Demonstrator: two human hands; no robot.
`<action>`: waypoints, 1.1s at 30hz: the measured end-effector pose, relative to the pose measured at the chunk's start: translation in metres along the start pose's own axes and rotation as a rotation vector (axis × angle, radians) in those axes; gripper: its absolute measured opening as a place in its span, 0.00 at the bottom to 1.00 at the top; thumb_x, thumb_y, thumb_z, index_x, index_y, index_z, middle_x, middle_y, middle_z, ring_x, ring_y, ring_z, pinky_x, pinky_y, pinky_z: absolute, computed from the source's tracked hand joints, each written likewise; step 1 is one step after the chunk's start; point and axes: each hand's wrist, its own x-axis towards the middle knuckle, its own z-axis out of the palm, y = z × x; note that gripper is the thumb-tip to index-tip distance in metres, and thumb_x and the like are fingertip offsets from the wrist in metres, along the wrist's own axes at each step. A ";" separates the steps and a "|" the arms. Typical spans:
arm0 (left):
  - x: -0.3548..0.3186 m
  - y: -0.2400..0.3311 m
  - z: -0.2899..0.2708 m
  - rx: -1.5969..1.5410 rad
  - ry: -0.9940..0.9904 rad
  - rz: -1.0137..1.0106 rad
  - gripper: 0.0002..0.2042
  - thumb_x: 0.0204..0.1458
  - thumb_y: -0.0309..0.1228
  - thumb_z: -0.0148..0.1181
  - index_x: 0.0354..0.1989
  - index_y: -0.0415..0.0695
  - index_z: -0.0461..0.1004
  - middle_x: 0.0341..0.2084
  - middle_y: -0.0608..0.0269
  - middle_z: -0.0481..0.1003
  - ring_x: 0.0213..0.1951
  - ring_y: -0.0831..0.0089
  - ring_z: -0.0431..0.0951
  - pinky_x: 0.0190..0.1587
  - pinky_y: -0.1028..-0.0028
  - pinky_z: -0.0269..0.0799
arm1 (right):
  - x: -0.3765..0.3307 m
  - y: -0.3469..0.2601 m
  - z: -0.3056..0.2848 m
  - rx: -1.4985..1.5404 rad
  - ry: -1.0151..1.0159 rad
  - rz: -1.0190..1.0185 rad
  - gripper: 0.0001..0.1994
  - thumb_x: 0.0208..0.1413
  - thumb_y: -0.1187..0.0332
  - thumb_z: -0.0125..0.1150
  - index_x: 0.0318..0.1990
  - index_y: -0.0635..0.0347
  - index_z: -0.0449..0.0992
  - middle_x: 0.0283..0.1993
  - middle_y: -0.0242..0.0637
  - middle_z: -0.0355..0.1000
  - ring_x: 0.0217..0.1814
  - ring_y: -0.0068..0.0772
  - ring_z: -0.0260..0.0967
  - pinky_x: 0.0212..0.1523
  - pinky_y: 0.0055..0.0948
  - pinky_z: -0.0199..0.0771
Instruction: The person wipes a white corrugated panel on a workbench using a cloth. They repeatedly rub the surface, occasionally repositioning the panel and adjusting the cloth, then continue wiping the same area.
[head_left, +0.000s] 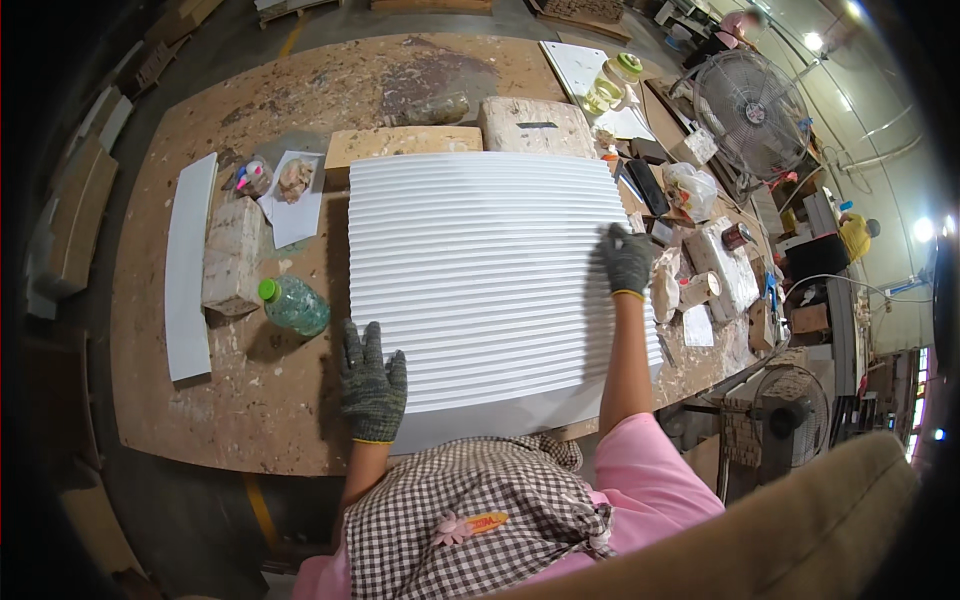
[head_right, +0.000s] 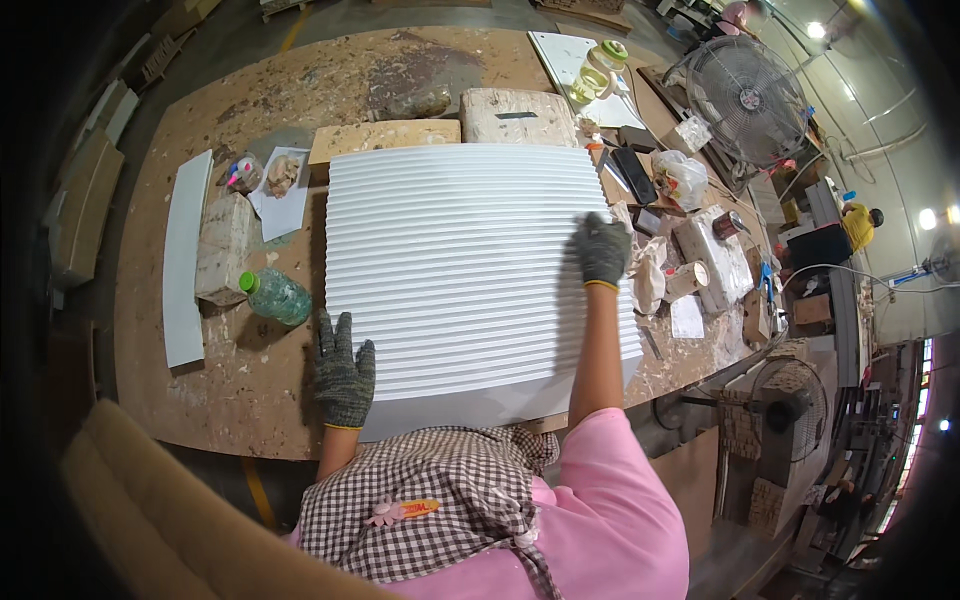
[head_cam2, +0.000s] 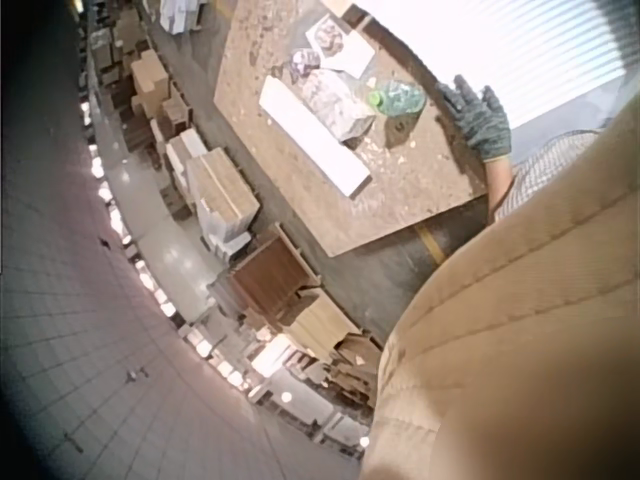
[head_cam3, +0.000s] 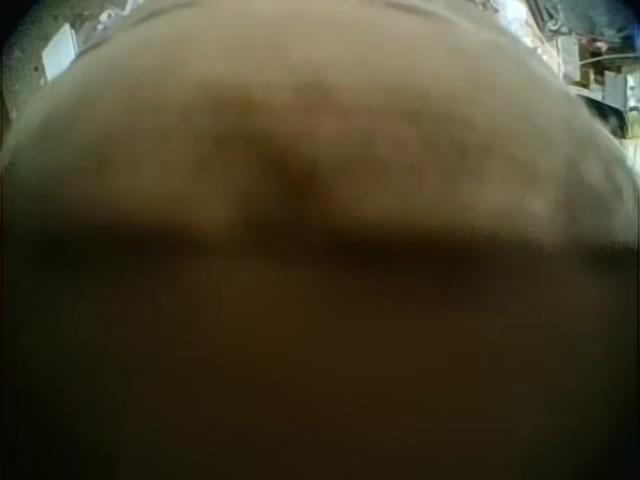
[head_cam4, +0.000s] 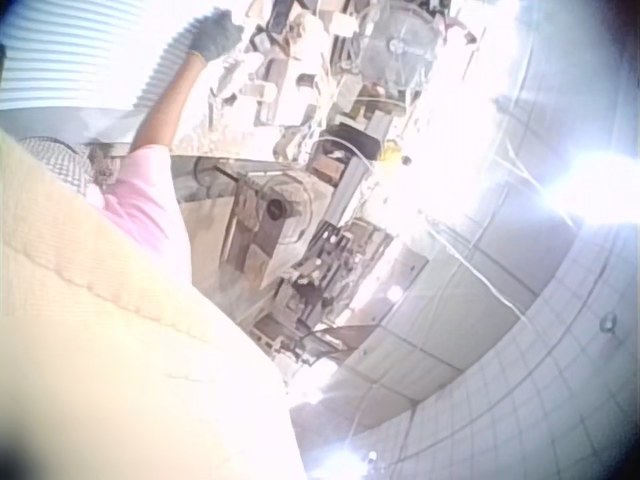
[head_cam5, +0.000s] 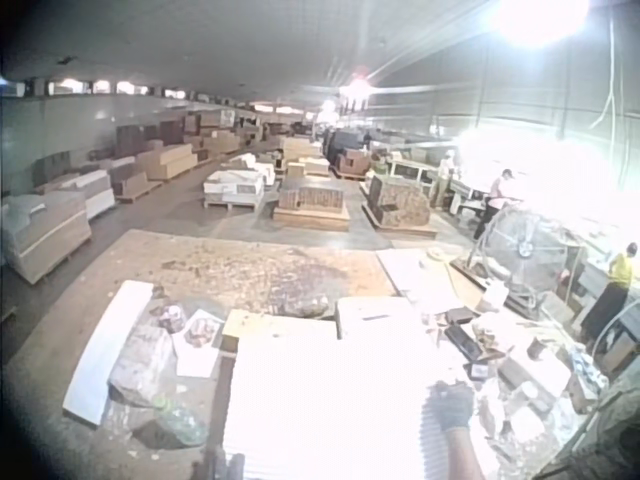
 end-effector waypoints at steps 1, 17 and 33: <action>-0.001 -0.001 0.000 0.001 -0.001 -0.003 0.29 0.62 0.40 0.58 0.70 0.43 0.64 0.73 0.39 0.54 0.69 0.41 0.61 0.68 0.49 0.64 | 0.003 0.009 -0.005 0.000 -0.003 -0.002 0.09 0.58 0.55 0.63 0.36 0.45 0.83 0.31 0.49 0.73 0.39 0.53 0.72 0.42 0.50 0.72; -0.001 -0.002 -0.002 0.138 -0.068 -0.024 0.28 0.63 0.41 0.56 0.70 0.41 0.65 0.75 0.42 0.52 0.72 0.44 0.58 0.71 0.53 0.58 | -0.107 -0.334 0.041 0.394 -0.349 -0.653 0.09 0.52 0.65 0.63 0.41 0.52 0.76 0.34 0.49 0.72 0.41 0.56 0.72 0.43 0.52 0.75; -0.004 -0.005 -0.002 0.130 -0.029 -0.014 0.28 0.64 0.42 0.55 0.71 0.45 0.63 0.75 0.43 0.51 0.71 0.47 0.61 0.67 0.53 0.65 | -0.053 -0.109 -0.002 -0.018 -0.197 -0.123 0.14 0.62 0.52 0.59 0.45 0.46 0.83 0.34 0.50 0.73 0.39 0.52 0.72 0.44 0.50 0.73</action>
